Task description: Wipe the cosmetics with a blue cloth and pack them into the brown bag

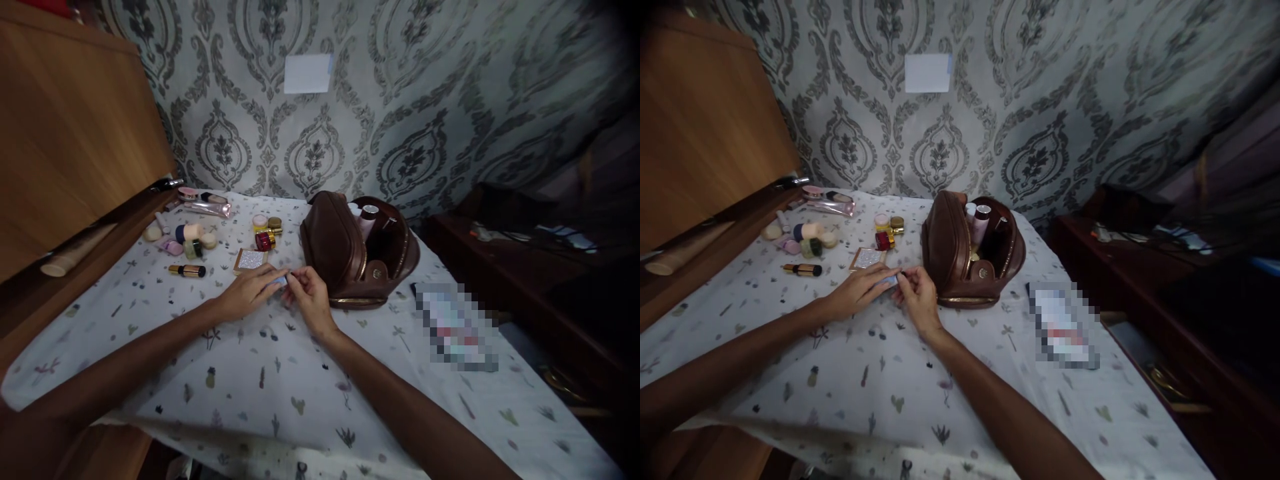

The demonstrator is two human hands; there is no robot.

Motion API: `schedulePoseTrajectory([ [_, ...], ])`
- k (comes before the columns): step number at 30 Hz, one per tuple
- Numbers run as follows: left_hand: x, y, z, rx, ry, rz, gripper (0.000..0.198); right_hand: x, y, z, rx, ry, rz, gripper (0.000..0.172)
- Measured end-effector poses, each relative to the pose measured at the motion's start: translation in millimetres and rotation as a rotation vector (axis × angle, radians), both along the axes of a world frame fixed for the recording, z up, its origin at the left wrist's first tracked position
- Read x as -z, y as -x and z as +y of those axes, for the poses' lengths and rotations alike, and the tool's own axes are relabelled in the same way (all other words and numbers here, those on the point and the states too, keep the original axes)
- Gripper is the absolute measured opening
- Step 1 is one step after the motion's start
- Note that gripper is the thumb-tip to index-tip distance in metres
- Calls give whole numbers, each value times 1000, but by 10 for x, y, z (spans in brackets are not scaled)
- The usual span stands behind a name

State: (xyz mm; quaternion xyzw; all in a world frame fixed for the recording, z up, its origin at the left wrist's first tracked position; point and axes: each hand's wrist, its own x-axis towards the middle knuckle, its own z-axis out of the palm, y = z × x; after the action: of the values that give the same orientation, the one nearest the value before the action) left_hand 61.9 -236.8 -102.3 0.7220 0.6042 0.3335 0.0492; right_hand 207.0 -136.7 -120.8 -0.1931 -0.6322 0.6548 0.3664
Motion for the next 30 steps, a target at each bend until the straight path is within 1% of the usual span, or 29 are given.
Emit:
schedulePoseTrajectory([
  [6, 83, 98, -85, -4, -10, 23, 41, 49, -6, -6, 10, -37, -45, 40],
  [10, 88, 134, -106, 4, -22, 28, 39, 47, -11, 9, 16, -30, -38, 34],
  [14, 72, 162, -154, -35, -10, 112, 37, 27, 1, 21, 13, 21, -11, 30],
  [17, 51, 119, -197, -98, -32, 159, 34, -2, 0, 26, 6, 33, 0, 34],
  [20, 19, 15, -213, -157, -140, 147, 31, -25, -10, 16, -11, 6, -36, 35],
  [23, -11, -92, -195, -163, -246, 171, 26, -36, -17, -7, -12, 2, -53, 34],
  [26, -28, -139, -171, -147, -246, 273, 24, -46, -18, -30, 0, 21, -61, 38],
  [30, -37, -96, -176, -162, -217, 401, 25, -76, -29, -47, 8, 13, -76, 42],
])
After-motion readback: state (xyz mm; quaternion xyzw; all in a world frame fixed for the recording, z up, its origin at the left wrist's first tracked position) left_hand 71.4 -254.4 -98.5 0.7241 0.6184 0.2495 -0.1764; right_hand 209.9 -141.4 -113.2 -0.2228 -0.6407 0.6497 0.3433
